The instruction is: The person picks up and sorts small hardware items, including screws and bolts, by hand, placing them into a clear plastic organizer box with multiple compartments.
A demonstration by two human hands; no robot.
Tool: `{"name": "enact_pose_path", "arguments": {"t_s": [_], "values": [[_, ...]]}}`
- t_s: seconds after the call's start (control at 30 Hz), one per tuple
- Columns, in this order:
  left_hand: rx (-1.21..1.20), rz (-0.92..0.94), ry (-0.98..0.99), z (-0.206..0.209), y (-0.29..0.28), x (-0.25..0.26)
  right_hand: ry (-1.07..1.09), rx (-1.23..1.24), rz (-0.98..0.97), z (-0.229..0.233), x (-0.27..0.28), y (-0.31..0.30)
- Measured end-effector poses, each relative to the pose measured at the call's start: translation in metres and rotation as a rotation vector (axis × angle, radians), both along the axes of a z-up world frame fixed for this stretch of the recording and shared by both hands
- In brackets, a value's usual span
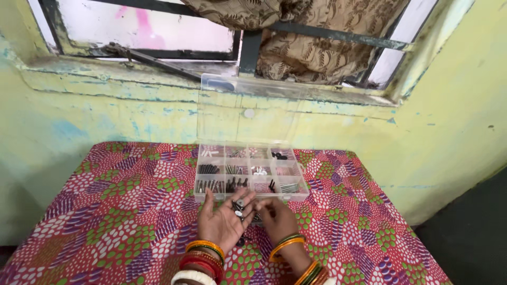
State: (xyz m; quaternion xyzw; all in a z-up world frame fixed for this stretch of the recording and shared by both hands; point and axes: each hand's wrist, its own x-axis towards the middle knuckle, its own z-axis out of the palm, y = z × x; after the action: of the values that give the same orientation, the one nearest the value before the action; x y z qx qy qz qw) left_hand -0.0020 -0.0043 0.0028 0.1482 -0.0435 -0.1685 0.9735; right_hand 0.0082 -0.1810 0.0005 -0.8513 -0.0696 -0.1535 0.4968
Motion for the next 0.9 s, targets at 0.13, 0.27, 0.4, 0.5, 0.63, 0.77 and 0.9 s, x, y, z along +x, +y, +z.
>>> {"name": "enact_pose_path", "arguments": {"t_s": [0.13,0.27,0.4,0.5,0.63,0.77,0.9], "values": [[-0.004,0.011,0.057,-0.001,0.003,0.005,-0.05,0.173,0.035,-0.003,0.049,-0.023],[-0.059,0.014,0.072,-0.003,0.004,0.008,-0.076,-0.1,-0.026,0.019,0.115,-0.03],[-0.095,-0.002,0.056,-0.005,0.005,0.01,0.109,-0.519,-0.091,0.047,0.178,-0.019],[-0.103,0.0,0.059,-0.005,0.005,0.011,0.118,-0.464,-0.174,0.059,0.201,-0.009],[-0.1,0.007,0.059,-0.002,0.004,0.01,0.037,-0.271,-0.14,0.062,0.188,-0.008],[-0.076,0.016,0.049,-0.001,0.005,0.007,-0.028,-0.161,-0.037,0.053,0.14,-0.012],[-0.117,-0.016,-0.035,-0.002,0.003,0.007,0.05,-0.085,0.041,0.039,0.077,-0.018]]}}
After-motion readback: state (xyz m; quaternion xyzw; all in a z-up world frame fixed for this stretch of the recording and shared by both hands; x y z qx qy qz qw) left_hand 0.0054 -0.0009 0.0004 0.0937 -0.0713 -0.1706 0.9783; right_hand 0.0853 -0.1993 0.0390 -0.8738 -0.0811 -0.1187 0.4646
